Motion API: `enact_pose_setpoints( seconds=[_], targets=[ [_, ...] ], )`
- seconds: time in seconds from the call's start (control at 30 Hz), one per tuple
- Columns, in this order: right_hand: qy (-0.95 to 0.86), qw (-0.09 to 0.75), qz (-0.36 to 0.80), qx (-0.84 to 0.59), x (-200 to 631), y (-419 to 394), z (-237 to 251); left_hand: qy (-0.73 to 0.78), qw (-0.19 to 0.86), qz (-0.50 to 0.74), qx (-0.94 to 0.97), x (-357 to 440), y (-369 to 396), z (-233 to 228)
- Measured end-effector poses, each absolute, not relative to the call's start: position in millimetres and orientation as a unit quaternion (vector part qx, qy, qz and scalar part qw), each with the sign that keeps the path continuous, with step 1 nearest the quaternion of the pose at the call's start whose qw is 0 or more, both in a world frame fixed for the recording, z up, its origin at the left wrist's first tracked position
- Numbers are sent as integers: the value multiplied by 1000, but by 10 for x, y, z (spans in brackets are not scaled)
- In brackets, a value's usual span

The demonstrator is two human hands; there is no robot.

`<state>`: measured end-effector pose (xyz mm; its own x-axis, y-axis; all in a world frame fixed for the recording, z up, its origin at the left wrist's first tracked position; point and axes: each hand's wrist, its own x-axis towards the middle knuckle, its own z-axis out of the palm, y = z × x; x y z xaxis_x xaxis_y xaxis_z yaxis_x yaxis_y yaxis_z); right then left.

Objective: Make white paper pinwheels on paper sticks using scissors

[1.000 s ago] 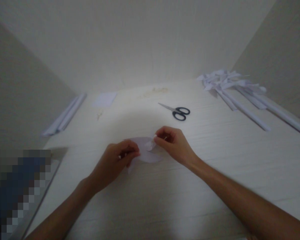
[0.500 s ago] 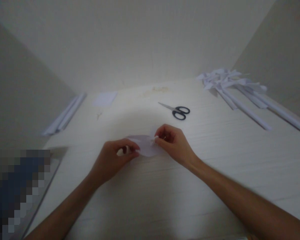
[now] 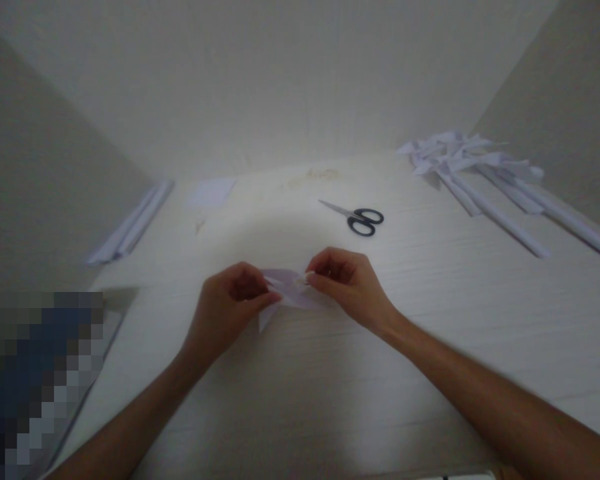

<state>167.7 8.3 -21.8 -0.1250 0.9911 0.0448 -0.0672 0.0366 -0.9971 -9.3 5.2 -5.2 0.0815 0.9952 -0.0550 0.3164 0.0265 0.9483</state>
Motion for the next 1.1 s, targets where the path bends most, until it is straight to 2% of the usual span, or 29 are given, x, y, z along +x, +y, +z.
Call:
enact_pose_setpoints(
  seconds=[0.27,0.73,0.9,1.1],
  targets=[
    [-581,467,483,-459,1700,71,-253,588,391,352,614,-42,40,-5],
    [-611,459,419,-491,1671,56,-232,554,435,358,613,1,41,-16],
    [-641,444,395,-485,1679,46,-230,549,468,341,603,26,24,-3],
    [-701,435,339,-452,1671,11,-164,556,461,326,610,30,26,9]
  ],
)
